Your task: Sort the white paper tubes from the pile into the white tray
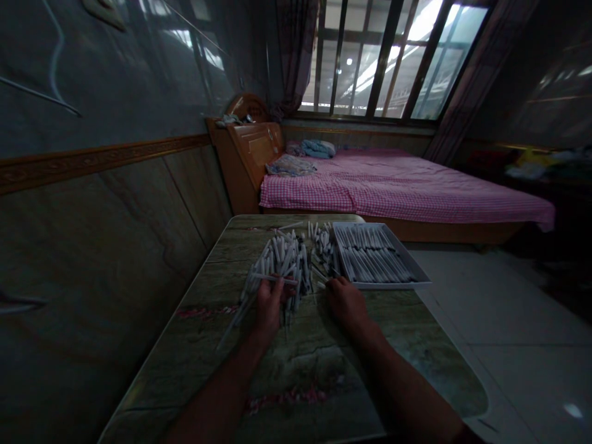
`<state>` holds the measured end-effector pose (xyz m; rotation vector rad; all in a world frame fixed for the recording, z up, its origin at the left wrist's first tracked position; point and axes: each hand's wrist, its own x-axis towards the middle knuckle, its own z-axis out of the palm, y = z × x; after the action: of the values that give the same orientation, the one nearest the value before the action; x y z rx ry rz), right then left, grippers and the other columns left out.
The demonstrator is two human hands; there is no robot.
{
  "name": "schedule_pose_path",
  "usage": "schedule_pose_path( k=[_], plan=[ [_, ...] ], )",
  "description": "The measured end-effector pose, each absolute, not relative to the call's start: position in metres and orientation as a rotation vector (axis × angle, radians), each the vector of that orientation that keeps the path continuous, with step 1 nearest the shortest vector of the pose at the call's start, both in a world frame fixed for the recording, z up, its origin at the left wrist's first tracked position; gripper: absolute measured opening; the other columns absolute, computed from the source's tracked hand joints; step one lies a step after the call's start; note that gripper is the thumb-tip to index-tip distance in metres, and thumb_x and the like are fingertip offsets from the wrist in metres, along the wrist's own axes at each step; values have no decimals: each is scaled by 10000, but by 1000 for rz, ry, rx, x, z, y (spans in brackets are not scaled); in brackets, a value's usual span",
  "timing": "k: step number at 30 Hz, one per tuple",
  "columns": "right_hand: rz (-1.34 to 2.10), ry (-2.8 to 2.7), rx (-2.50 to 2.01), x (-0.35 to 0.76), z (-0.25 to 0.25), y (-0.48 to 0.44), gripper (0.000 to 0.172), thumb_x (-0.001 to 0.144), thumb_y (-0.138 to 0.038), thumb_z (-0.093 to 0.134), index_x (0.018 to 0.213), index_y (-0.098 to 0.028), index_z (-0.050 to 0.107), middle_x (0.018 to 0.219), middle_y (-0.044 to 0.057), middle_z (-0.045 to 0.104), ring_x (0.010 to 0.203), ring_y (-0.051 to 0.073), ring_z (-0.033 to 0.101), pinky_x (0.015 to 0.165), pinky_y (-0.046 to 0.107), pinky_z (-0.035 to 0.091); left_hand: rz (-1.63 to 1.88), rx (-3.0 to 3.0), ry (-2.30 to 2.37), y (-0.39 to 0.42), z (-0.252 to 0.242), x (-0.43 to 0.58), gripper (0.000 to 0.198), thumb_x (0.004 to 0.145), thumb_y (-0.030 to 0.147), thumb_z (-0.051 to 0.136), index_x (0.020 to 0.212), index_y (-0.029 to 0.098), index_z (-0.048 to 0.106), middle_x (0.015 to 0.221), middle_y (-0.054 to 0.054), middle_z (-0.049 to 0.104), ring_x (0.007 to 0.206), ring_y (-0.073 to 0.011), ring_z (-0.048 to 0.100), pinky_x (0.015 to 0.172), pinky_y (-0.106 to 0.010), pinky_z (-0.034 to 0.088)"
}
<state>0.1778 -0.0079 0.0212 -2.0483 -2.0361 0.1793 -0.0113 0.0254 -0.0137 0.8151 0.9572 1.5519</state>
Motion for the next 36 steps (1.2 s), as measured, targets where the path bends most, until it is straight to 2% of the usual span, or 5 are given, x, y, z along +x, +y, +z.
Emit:
schedule_pose_path(
  k=[7, 14, 17, 27, 36],
  plan=[
    [190, -2142, -2019, 152, 21, -12, 296, 945, -434, 483, 1044, -204, 641, 1101, 93, 661, 950, 211, 655, 705, 251, 436, 1504, 872, 1036, 25, -16, -12, 398, 718, 504, 709, 909, 211, 521, 834, -21, 715, 730, -186, 721, 613, -289, 572],
    [187, -2254, -2165, 159, 29, -11, 275, 912, -177, 435, 1072, -149, 657, 1059, 158, 700, 923, 262, 698, 712, 306, 487, 1495, 898, 1063, 25, -17, -13, 438, 699, 527, 733, 902, 199, 526, 800, -30, 726, 709, -207, 727, 577, -286, 565],
    [222, -2283, -2223, 167, 38, -13, 286, 881, -134, 457, 1059, -135, 681, 1033, 173, 719, 950, 281, 701, 731, 314, 497, 1480, 909, 1070, 25, -16, -12, 428, 703, 528, 728, 895, 208, 520, 795, -28, 726, 711, -213, 728, 575, -298, 572],
    [312, -2285, -2234, 179, 44, -12, 223, 836, -195, 546, 949, -139, 730, 984, 173, 744, 922, 284, 712, 702, 287, 483, 1489, 777, 960, 23, -12, -12, 457, 702, 543, 709, 912, 224, 457, 835, -36, 728, 750, -246, 748, 700, -400, 602],
    [321, -2336, -2045, 178, 36, -12, 211, 865, -253, 533, 964, -154, 691, 955, 125, 742, 887, 240, 694, 669, 255, 411, 1577, 717, 999, 28, -11, -15, 423, 730, 514, 686, 908, 218, 443, 814, -30, 714, 772, -238, 747, 733, -411, 594]
  ],
)
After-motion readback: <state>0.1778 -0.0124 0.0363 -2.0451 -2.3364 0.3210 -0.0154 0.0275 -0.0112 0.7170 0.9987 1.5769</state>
